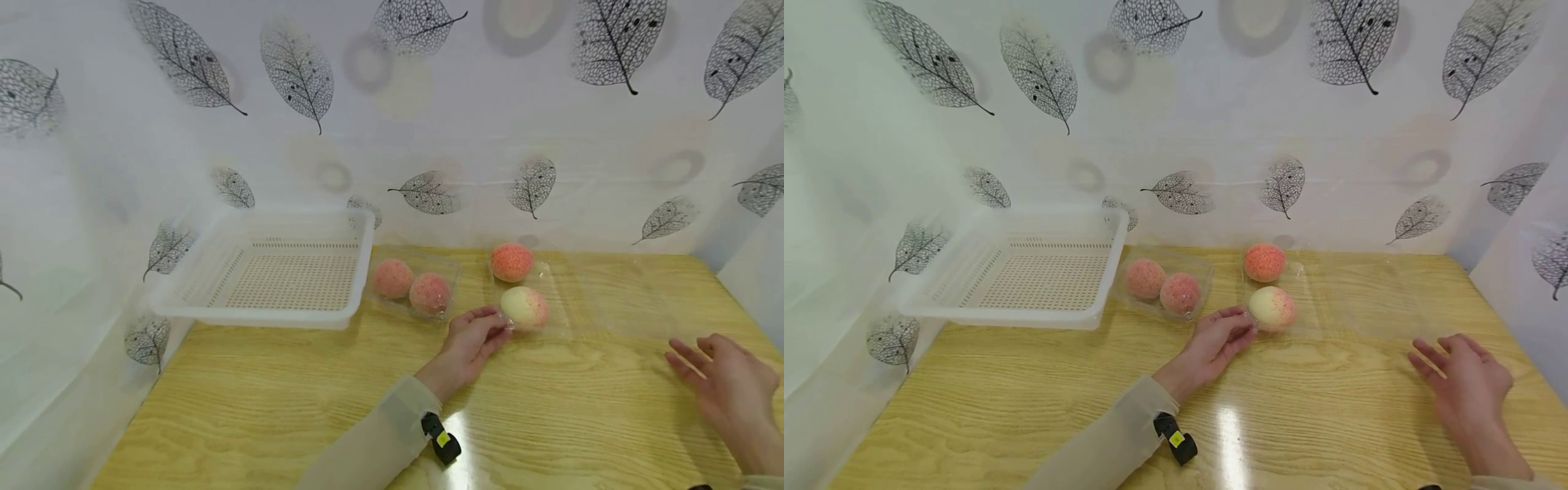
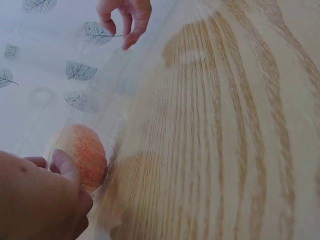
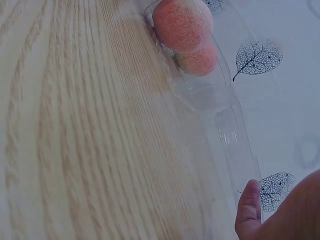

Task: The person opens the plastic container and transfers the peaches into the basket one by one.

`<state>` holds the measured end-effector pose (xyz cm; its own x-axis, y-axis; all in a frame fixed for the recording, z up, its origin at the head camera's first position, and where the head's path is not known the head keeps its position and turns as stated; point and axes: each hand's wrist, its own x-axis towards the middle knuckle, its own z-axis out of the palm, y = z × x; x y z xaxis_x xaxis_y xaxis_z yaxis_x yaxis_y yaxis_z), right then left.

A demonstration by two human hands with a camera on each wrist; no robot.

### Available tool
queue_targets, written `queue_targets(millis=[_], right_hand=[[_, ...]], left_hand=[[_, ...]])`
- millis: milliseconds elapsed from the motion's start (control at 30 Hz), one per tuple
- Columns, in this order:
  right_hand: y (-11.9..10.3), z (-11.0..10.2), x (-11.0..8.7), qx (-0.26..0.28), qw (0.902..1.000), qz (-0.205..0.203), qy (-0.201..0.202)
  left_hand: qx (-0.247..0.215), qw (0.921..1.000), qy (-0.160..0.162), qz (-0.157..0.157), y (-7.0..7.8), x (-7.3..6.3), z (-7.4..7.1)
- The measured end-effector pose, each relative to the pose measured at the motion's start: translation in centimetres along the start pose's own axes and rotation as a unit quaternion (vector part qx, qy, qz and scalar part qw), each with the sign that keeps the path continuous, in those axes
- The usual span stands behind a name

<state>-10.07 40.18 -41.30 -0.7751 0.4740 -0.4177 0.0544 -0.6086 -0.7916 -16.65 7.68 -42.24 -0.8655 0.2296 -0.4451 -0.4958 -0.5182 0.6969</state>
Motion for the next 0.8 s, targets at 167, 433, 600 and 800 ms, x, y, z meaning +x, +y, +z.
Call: queue_targets(millis=[167, 433, 600, 800], right_hand=[[0.1, 0.0, 0.0, -0.011, 0.9998, 0.012, -0.008], [0.1, -0.3, 0.1, -0.063, 0.9967, 0.051, -0.005], [0.2, -0.7, 0.4, -0.11, 0.992, 0.061, -0.006], [0.2, -1.1, 0.5, -0.115, 0.9905, 0.076, -0.008]], left_hand=[[0.056, 0.9984, -0.01, -0.002, 0.0, -0.3, -0.2], [0.335, 0.934, -0.124, 0.008, 2.4, -2.5, -2.4], [0.553, 0.8089, -0.174, 0.096, 5.1, -4.7, -4.7], [0.639, 0.7141, -0.201, 0.202, 8.3, -7.4, -7.1]])
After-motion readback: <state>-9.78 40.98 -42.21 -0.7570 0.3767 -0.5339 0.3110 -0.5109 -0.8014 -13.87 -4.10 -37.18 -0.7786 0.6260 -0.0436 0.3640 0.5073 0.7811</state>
